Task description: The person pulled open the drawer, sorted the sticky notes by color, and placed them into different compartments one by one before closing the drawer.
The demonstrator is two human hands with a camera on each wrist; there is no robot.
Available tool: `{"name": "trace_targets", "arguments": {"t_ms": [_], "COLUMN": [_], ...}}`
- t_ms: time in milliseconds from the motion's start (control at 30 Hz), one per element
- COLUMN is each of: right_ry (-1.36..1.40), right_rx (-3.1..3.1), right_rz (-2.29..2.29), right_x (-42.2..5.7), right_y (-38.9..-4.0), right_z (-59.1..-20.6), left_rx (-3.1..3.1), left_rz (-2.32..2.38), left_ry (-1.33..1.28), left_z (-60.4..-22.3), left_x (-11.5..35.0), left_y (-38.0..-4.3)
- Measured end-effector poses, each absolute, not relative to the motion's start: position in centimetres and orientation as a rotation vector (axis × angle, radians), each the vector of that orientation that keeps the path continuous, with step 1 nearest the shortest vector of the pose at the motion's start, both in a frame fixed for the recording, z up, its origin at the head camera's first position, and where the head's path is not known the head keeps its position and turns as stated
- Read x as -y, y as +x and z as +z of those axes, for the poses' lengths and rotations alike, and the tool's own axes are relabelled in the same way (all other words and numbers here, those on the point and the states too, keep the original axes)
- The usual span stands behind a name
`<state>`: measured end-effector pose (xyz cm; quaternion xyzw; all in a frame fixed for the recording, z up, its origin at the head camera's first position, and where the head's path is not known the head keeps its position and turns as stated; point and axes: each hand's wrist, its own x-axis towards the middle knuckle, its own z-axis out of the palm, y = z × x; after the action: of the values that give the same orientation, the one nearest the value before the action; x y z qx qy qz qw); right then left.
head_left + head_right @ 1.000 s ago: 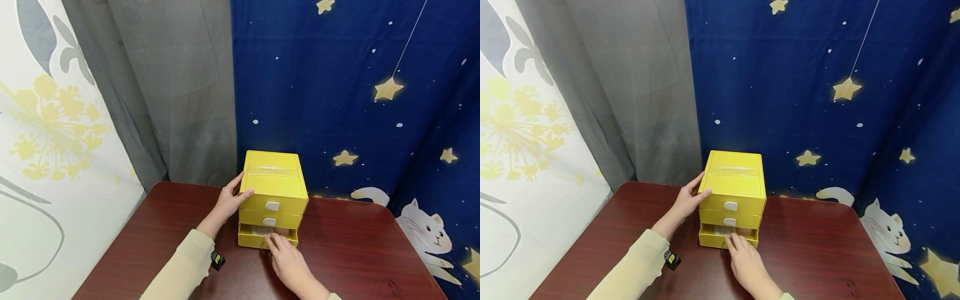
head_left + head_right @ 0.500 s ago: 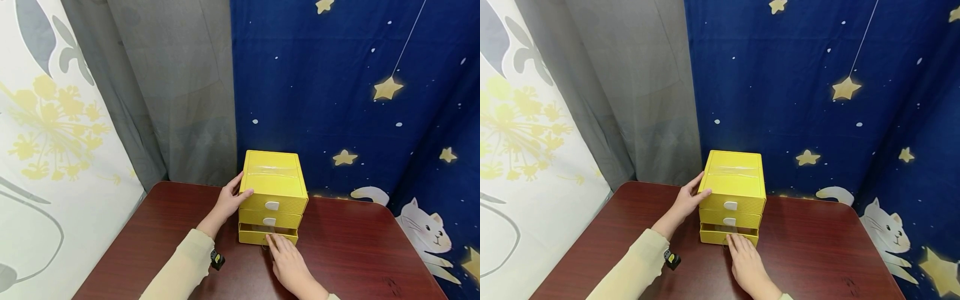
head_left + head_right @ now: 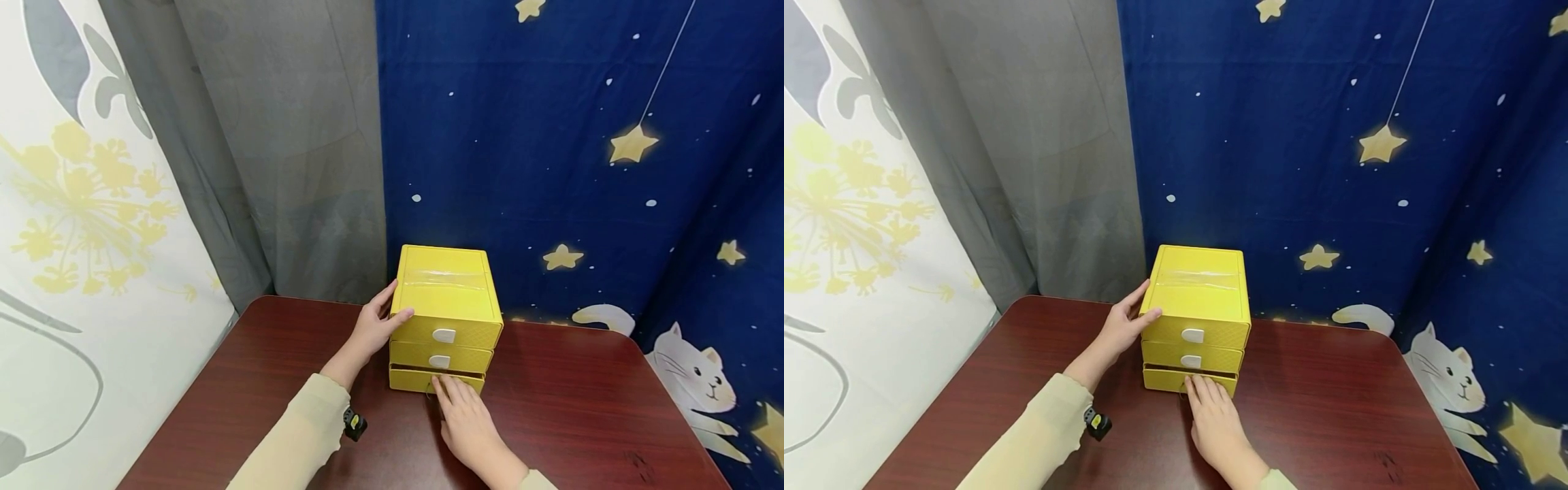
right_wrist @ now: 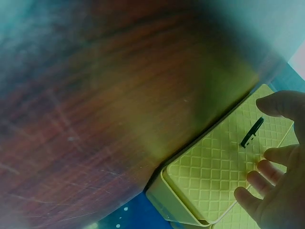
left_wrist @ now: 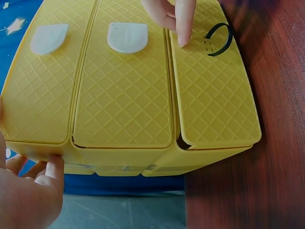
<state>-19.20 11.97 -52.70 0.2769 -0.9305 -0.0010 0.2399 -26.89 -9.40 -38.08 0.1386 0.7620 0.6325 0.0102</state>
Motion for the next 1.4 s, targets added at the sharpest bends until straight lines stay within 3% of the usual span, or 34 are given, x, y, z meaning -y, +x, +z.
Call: {"name": "trace_targets", "arguments": {"t_ms": [667, 967, 1400], "right_ry": [0.751, 0.764, 0.928], "right_rx": [2.534, 2.605, 2.752], "right_rz": [-0.016, 0.054, 0.421], "right_x": [-11.9, -12.3, -14.7], "right_y": [-20.0, -19.9, -18.5], "right_z": [-52.4, -52.3, -49.1], "left_rx": [-2.376, -2.39, -2.521], "left_rz": [1.988, 2.02, 1.821], "left_ry": [0.432, 0.412, 0.415], "left_z": [-38.3, -41.1, -40.3], "left_x": [9.4, 9.3, 9.5], "left_y": [-26.9, -29.0, -29.2]}}
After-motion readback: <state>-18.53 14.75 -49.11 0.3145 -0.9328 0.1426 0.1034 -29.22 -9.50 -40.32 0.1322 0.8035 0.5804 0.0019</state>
